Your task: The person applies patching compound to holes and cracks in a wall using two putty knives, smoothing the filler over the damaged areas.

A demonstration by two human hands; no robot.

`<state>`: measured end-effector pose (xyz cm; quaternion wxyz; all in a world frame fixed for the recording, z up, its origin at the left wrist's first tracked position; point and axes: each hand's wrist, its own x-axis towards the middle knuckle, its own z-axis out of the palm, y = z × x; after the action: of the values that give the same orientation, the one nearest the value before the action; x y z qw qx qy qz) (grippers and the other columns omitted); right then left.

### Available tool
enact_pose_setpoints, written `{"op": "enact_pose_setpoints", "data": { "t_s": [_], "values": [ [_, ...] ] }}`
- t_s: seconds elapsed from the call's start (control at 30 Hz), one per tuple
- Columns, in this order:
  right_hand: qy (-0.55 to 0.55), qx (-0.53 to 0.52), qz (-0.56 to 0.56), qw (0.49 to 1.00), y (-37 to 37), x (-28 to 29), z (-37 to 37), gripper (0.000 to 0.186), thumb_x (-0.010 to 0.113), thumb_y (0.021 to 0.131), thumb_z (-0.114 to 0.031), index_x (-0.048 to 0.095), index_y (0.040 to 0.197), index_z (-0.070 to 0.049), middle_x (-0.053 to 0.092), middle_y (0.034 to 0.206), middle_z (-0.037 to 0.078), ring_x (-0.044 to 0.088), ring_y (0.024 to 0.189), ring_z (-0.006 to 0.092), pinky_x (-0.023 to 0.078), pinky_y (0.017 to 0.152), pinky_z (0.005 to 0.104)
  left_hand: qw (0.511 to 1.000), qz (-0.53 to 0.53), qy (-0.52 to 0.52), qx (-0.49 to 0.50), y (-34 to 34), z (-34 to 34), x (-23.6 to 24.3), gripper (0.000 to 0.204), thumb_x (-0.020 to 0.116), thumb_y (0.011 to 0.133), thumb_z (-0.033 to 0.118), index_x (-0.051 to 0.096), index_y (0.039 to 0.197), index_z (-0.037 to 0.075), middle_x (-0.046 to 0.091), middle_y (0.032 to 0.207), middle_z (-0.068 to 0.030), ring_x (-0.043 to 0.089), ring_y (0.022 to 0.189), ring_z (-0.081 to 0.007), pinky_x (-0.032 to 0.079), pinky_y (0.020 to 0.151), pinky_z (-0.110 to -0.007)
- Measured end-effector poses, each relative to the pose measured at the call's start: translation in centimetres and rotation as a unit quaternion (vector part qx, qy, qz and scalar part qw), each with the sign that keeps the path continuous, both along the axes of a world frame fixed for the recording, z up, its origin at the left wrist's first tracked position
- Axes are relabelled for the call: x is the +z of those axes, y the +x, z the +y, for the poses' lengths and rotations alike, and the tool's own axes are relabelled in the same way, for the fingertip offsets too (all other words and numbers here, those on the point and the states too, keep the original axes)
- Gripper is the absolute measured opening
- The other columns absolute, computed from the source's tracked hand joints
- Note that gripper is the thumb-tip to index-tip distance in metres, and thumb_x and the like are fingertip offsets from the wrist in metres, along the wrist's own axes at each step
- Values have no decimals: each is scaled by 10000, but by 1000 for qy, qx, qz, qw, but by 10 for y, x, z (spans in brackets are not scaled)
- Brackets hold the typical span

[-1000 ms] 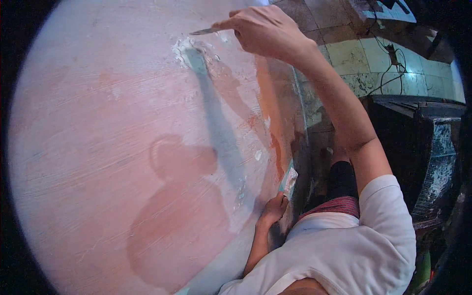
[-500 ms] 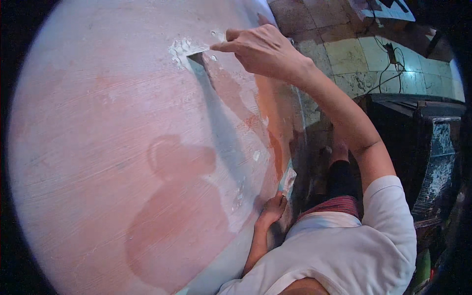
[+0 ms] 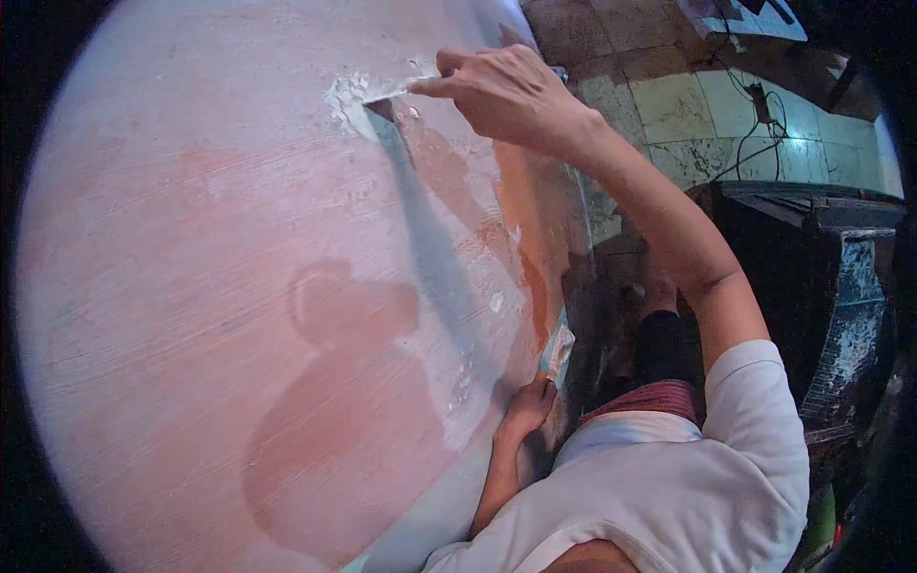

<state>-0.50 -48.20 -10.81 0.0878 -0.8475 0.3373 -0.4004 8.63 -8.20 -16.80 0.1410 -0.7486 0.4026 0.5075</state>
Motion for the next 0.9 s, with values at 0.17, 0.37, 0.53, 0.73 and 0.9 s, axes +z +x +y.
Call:
{"op": "enact_pose_setpoints", "data": {
  "t_s": [0.17, 0.37, 0.53, 0.73, 0.9],
  "values": [
    [-8, -9, -26, 1000, -4, -1, -7, 412, 554, 822, -27, 661, 1158, -239, 641, 914, 26, 637, 656, 199, 505, 569, 335, 1000, -4, -17, -19, 4, 8, -5, 362, 386, 970, 308, 474, 1164, 15, 620, 857, -304, 617, 856, -451, 452, 755, -516],
    [8, -10, -28, 1000, 5, -5, -25, 394, 564, 826, -54, 660, 1160, -240, 638, 900, 25, 631, 652, 203, 505, 571, 336, 999, 9, -27, -23, 6, 14, -12, 335, 403, 962, 288, 467, 1121, -1, 616, 869, -319, 608, 861, -472, 450, 759, -526],
    [12, 24, -18, 999, -4, -7, -7, 408, 552, 831, -48, 653, 1173, -246, 644, 911, 18, 634, 662, 210, 507, 569, 334, 1000, 5, -10, -7, 5, 6, -5, 327, 406, 957, 279, 457, 1116, -3, 608, 897, -334, 591, 900, -484, 434, 796, -543],
    [72, 5, -60, 996, -8, 15, -11, 436, 515, 806, -70, 655, 1165, -274, 653, 942, 73, 654, 803, 294, 518, 665, 410, 999, 0, 33, -14, -1, -4, 2, 348, 399, 960, 302, 453, 1132, 5, 604, 938, -337, 590, 925, -474, 432, 810, -542],
    [25, 28, -102, 994, -2, 31, -14, 391, 560, 773, -65, 662, 1100, -255, 629, 899, 89, 654, 791, 300, 518, 638, 414, 1000, 3, -1, 0, 3, 9, -6, 360, 398, 959, 319, 464, 1141, 16, 613, 938, -317, 592, 924, -471, 438, 811, -537]
  ]
}}
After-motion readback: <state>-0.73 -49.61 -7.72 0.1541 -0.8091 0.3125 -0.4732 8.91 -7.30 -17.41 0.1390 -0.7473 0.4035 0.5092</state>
